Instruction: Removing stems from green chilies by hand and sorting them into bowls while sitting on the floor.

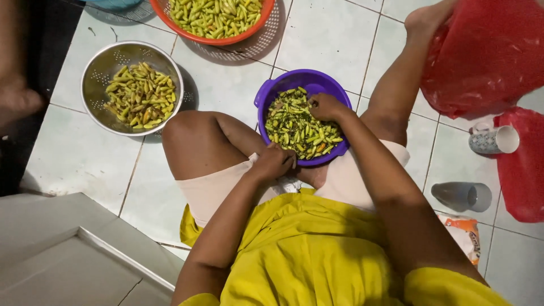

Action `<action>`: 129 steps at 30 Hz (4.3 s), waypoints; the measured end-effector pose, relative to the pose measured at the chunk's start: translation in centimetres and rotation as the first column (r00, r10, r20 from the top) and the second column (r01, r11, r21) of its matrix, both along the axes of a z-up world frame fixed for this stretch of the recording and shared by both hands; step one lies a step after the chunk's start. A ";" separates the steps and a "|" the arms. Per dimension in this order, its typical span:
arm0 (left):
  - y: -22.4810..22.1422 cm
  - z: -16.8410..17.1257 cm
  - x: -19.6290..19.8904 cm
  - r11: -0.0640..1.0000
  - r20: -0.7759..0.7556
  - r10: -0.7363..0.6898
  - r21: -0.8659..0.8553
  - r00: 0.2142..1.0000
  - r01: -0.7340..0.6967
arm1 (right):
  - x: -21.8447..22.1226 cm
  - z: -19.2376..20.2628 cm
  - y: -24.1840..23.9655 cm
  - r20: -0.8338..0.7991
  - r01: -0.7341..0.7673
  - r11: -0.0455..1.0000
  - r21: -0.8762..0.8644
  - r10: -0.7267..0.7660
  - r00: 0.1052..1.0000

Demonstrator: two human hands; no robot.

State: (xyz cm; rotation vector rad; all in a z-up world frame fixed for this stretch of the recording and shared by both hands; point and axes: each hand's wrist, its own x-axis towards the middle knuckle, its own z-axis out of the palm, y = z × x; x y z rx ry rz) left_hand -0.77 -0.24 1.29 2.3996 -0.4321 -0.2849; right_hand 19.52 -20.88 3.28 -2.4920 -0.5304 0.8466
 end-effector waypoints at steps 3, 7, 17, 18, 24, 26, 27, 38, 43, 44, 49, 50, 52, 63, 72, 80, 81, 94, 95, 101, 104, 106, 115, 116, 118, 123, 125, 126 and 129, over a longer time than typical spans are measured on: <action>0.2 -0.5 0.3 0.999 0.020 -0.027 -0.021 0.999 0.028 | 2.5 -5.3 -2.6 0.009 -0.077 0.995 -0.060 0.078 0.997; 0.1 0.4 0.2 1.000 -0.005 -0.020 0.011 1.000 0.020 | 0.7 -0.3 -2.9 -0.003 -0.088 0.993 -0.077 0.088 0.996; -0.1 -0.9 0.3 0.999 0.007 -0.006 -0.042 1.000 0.006 | -6.9 8.1 -1.7 -0.176 0.270 0.829 0.489 -0.210 0.962; -0.2 -1.1 0.3 0.998 0.026 -0.010 -0.058 1.000 0.011 | -7.7 7.5 -1.7 -0.161 0.272 0.788 0.552 -0.220 0.962; -0.2 -2.0 0.2 0.997 0.025 0.012 -0.080 1.000 -0.010 | -11.5 5.3 -2.0 0.152 0.145 0.886 0.441 -0.233 0.961; 0.1 -1.7 0.2 0.997 0.022 0.007 -0.078 1.000 -0.005 | -12.1 5.4 -2.0 0.196 0.150 0.864 0.480 -0.273 0.942; 0.0 -1.5 0.3 0.997 0.029 -0.004 -0.081 1.000 0.007 | -12.4 5.5 -2.3 0.248 0.154 0.842 0.517 -0.319 0.915; 0.3 -2.2 0.6 0.988 -0.018 0.025 -0.151 1.000 -0.027 | -18.0 4.7 1.4 0.161 0.198 0.876 0.440 -0.295 0.942; 0.2 -1.8 0.5 0.991 -0.020 0.023 -0.131 1.000 -0.026 | -18.6 4.8 1.9 0.208 0.174 0.869 0.462 -0.298 0.932; 0.3 -1.3 0.4 0.993 -0.020 0.019 -0.118 1.000 -0.022 | -18.6 4.6 1.8 0.226 0.167 0.875 0.455 -0.294 0.929; 0.1 -1.5 0.4 0.994 -0.013 0.032 -0.106 0.999 -0.033 | -18.6 3.8 1.6 0.247 0.147 0.887 0.437 -0.275 0.929; 0.0 -1.6 0.4 0.993 -0.013 0.026 -0.112 1.000 -0.027 | -18.6 3.7 1.7 0.234 0.146 0.886 0.440 -0.270 0.934; 0.0 -2.1 0.4 0.992 -0.012 0.029 -0.119 1.000 -0.030 | -18.5 3.8 1.7 0.222 0.138 0.887 0.441 -0.257 0.940; 0.2 -1.1 0.1 0.994 -0.041 -0.053 -0.097 0.998 0.049 | -17.7 6.0 1.3 -0.024 0.155 0.867 0.473 -0.163 0.986; 0.1 -3.0 0.7 0.986 -0.109 -0.075 -0.156 0.991 0.057 | -15.5 3.2 0.1 -0.131 0.120 0.825 0.552 -0.056 0.990; 0.2 -3.0 0.9 0.986 -0.085 -0.069 -0.160 0.994 0.054 | -15.7 4.9 0.3 -0.249 0.177 0.778 0.602 -0.028 0.968; 0.3 -2.8 0.7 0.990 -0.059 -0.072 -0.125 0.996 0.064 | -16.0 5.7 0.4 -0.297 0.211 0.763 0.612 -0.025 0.954; -0.1 -3.3 1.1 0.990 -0.059 -0.025 -0.142 0.998 0.016 | -7.1 3.8 0.1 0.426 -0.162 0.960 0.227 0.051 0.903; -0.2 -3.7 1.2 0.991 -0.059 -0.017 -0.137 0.998 0.009 | -6.9 3.7 0.2 0.437 -0.173 0.964 0.200 0.070 0.897; -0.2 -3.6 1.3 0.989 -0.079 0.013 -0.144 0.997 -0.024 | -8.2 5.5 -2.5 0.450 -0.183 0.938 0.295 0.033 0.892; -0.2 -4.0 1.5 0.988 -0.084 -0.003 -0.154 0.996 -0.010 | -12.5 9.7 -1.6 0.351 -0.123 0.945 0.304 0.009 0.936; -0.2 -4.2 1.4 0.986 -0.088 -0.013 -0.165 0.996 -0.002 | -14.9 10.5 -1.0 0.332 -0.149 0.946 0.287 0.047 0.942; -0.1 -4.4 1.3 0.992 -0.069 -0.011 -0.127 0.998 0.002 | -16.4 6.7 -0.1 0.434 -0.253 0.959 0.125 0.176 0.883; 0.1 -4.0 1.2 0.994 -0.071 -0.017 -0.113 0.997 0.009 | -16.5 6.4 0.0 0.450 -0.254 0.959 0.127 0.172 0.876; 0.1 -3.4 1.2 0.994 -0.067 -0.033 -0.105 0.997 0.026 | -16.8 6.1 -0.1 0.470 -0.246 0.962 0.120 0.163 0.868; 0.1 -3.3 1.1 0.996 -0.070 -0.033 -0.084 0.997 0.027 | -18.5 7.5 0.1 0.380 -0.194 0.956 0.219 0.099 0.919; -0.2 -3.0 0.5 0.996 -0.060 -0.029 -0.091 0.998 0.024 | -18.6 7.1 -0.2 0.332 -0.176 0.938 0.298 0.071 0.941; -0.3 -2.8 0.4 0.995 -0.048 -0.028 -0.094 0.998 0.024 | -18.5 6.9 -0.3 0.283 -0.151 0.914 0.376 0.042 0.958; -0.2 -2.6 0.2 0.992 -0.081 -0.026 -0.122 0.996 0.016 | -18.1 6.0 -0.9 0.152 -0.073 0.885 0.460 0.002 0.988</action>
